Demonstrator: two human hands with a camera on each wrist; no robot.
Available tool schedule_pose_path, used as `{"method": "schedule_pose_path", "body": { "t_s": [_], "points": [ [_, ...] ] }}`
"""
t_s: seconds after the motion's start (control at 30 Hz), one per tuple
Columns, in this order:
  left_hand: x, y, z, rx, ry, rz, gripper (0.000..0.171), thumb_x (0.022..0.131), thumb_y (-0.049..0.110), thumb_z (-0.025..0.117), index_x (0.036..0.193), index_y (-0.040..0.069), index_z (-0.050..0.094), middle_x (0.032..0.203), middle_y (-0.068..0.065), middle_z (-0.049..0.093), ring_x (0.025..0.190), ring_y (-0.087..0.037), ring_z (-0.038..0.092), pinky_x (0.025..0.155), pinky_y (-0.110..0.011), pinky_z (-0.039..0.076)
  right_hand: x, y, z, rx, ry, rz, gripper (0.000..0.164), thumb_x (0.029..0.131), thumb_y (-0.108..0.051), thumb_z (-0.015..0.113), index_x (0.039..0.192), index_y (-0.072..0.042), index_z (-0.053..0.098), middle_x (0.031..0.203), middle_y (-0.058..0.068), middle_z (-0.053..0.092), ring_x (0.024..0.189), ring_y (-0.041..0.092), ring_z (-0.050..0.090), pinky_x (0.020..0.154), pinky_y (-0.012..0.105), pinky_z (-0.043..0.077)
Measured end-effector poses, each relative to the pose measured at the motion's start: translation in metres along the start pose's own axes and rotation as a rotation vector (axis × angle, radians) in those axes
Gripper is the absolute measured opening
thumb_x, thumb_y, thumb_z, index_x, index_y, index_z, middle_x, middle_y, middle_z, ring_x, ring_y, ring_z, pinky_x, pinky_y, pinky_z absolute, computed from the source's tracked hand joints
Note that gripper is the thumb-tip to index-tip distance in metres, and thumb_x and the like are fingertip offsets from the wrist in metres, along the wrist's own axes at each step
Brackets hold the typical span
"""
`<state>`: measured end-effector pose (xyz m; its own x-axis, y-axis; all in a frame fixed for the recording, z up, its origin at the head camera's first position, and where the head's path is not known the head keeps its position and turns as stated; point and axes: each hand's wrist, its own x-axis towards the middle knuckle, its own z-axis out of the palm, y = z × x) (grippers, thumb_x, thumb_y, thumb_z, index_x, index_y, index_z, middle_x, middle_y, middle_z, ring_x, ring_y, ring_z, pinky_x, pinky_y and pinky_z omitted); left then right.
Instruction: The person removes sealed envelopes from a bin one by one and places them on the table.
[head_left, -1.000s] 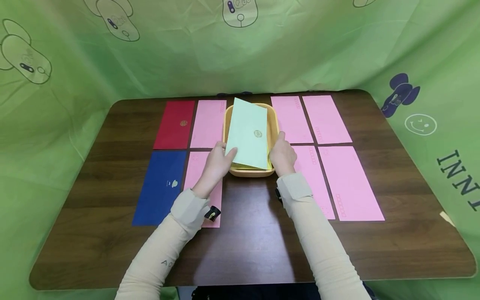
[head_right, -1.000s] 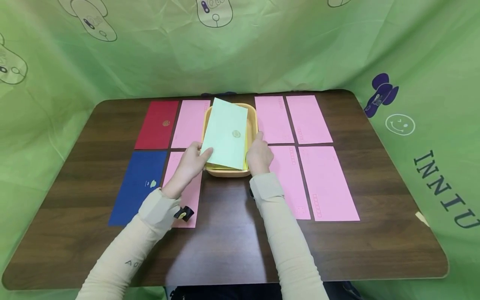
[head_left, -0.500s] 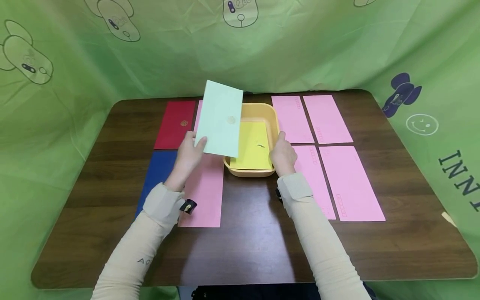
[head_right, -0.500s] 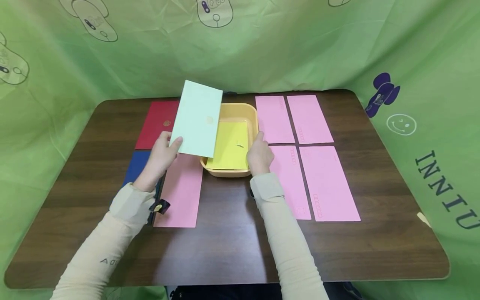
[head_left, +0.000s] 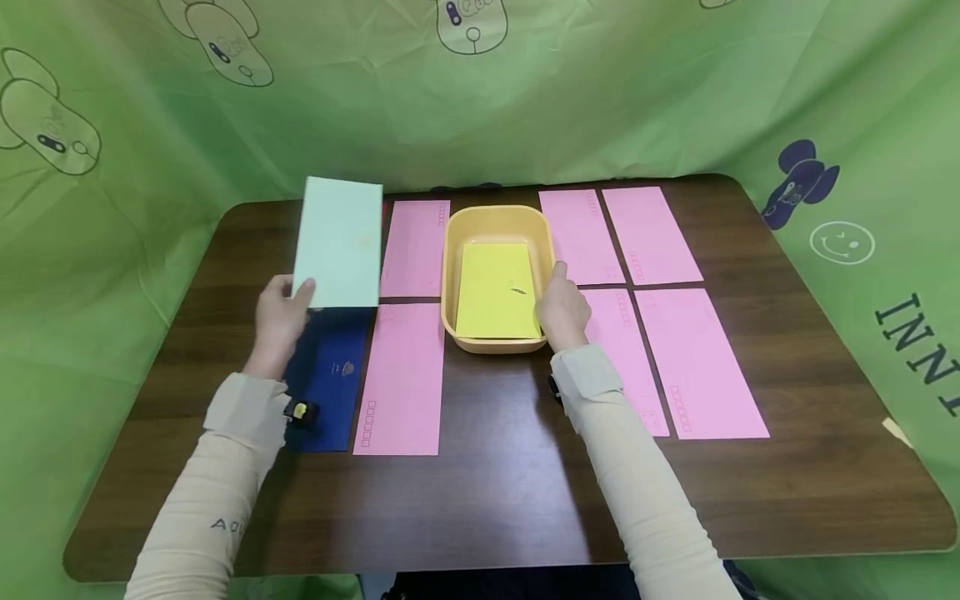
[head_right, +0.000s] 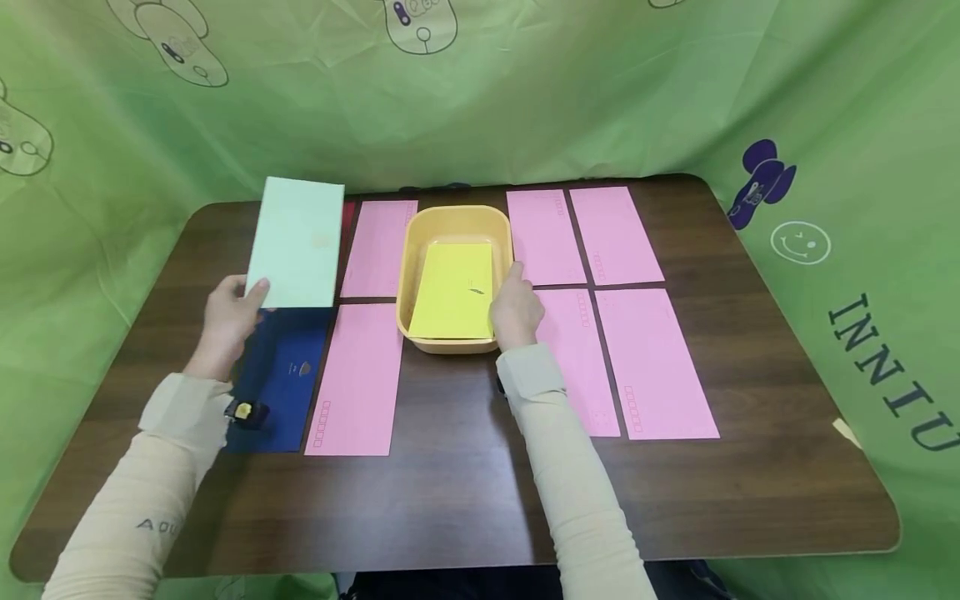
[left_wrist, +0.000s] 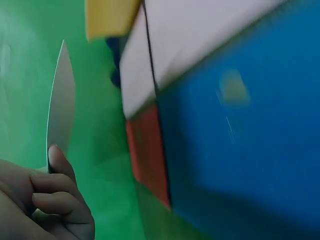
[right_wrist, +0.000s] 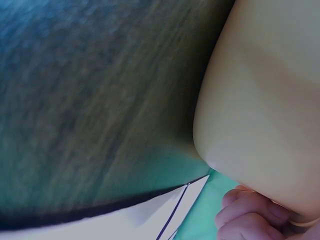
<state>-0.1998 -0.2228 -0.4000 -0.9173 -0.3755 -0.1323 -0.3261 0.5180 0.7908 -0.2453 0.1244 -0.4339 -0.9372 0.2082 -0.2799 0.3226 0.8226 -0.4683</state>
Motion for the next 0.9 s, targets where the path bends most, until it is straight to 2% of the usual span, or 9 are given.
{"method": "schedule_pose_path", "body": {
  "t_s": [0.1,0.37,0.47,0.53,0.6,0.67,0.8,0.83,0.9],
  "points": [
    [0.007,-0.015,-0.015,0.032,0.025,-0.041,0.052,0.101,0.033,0.041,0.138,-0.003,0.041,0.102,-0.017,0.059,0.057,0.002,0.048,0.058,-0.017,0.040,0.000,0.000,0.001,-0.002,0.010,-0.003,0.043,0.092,-0.002,0.043,0.133,-0.007,0.031,0.106,0.023,0.062,0.090,0.038,0.062,0.075,0.047,0.050],
    [0.019,-0.042,-0.046,0.116,0.028,-0.080,0.056,0.101,0.035,0.037,0.140,-0.004,0.039,0.090,-0.006,0.057,0.065,-0.002,0.046,0.063,-0.020,0.038,-0.001,-0.001,0.001,-0.009,0.017,-0.010,0.042,0.093,-0.002,0.042,0.133,-0.007,0.031,0.106,0.023,0.062,0.090,0.038,0.062,0.075,0.047,0.050],
    [0.023,-0.052,-0.057,0.110,0.045,-0.099,0.056,0.100,0.034,0.038,0.139,-0.005,0.041,0.071,0.008,0.060,0.059,-0.002,0.044,0.059,-0.020,0.037,-0.002,-0.001,0.001,-0.012,0.010,-0.006,0.042,0.093,-0.002,0.042,0.133,-0.006,0.031,0.105,0.023,0.062,0.090,0.038,0.062,0.074,0.046,0.050],
    [0.025,-0.060,-0.063,0.080,0.050,-0.123,0.055,0.100,0.033,0.037,0.139,-0.006,0.041,0.055,0.020,0.053,0.053,-0.002,0.043,0.054,-0.021,0.037,-0.002,-0.001,0.001,-0.012,0.008,-0.004,0.042,0.093,-0.002,0.041,0.133,-0.006,0.031,0.106,0.023,0.062,0.091,0.038,0.063,0.074,0.047,0.050],
    [0.027,-0.068,-0.069,0.048,0.047,-0.150,0.056,0.099,0.032,0.037,0.139,-0.006,0.039,0.044,0.026,0.045,0.046,-0.003,0.042,0.049,-0.021,0.038,-0.002,-0.001,0.001,-0.012,0.011,-0.005,0.041,0.093,-0.003,0.041,0.132,-0.006,0.031,0.106,0.023,0.062,0.092,0.038,0.063,0.075,0.047,0.050],
    [0.027,-0.075,-0.072,0.024,0.043,-0.171,0.056,0.099,0.032,0.037,0.139,-0.007,0.038,0.043,0.027,0.045,0.045,-0.003,0.042,0.048,-0.021,0.038,-0.002,-0.001,0.002,-0.012,0.016,-0.008,0.040,0.093,-0.003,0.041,0.132,-0.006,0.032,0.107,0.023,0.062,0.092,0.039,0.063,0.076,0.048,0.050],
    [0.026,-0.087,-0.078,0.084,0.052,-0.190,0.057,0.099,0.033,0.035,0.140,-0.007,0.038,0.045,0.023,0.048,0.047,-0.005,0.045,0.053,-0.023,0.039,-0.002,0.000,0.002,-0.012,0.023,-0.012,0.040,0.093,-0.003,0.041,0.132,-0.006,0.031,0.106,0.023,0.062,0.092,0.039,0.063,0.076,0.048,0.050],
    [0.026,-0.089,-0.079,0.115,0.056,-0.186,0.058,0.099,0.033,0.034,0.140,-0.008,0.037,0.051,0.014,0.057,0.053,-0.011,0.052,0.059,-0.026,0.043,-0.001,-0.001,0.001,-0.014,0.023,-0.013,0.041,0.093,-0.003,0.041,0.132,-0.006,0.031,0.106,0.024,0.062,0.092,0.039,0.063,0.076,0.048,0.050],
    [0.025,-0.092,-0.081,0.183,0.062,-0.179,0.060,0.099,0.034,0.032,0.141,-0.009,0.036,0.079,-0.011,0.070,0.078,-0.029,0.063,0.077,-0.037,0.048,-0.001,-0.001,0.001,-0.016,0.024,-0.012,0.041,0.092,-0.002,0.041,0.132,-0.006,0.031,0.105,0.024,0.062,0.091,0.039,0.062,0.075,0.048,0.050]
  ]
}}
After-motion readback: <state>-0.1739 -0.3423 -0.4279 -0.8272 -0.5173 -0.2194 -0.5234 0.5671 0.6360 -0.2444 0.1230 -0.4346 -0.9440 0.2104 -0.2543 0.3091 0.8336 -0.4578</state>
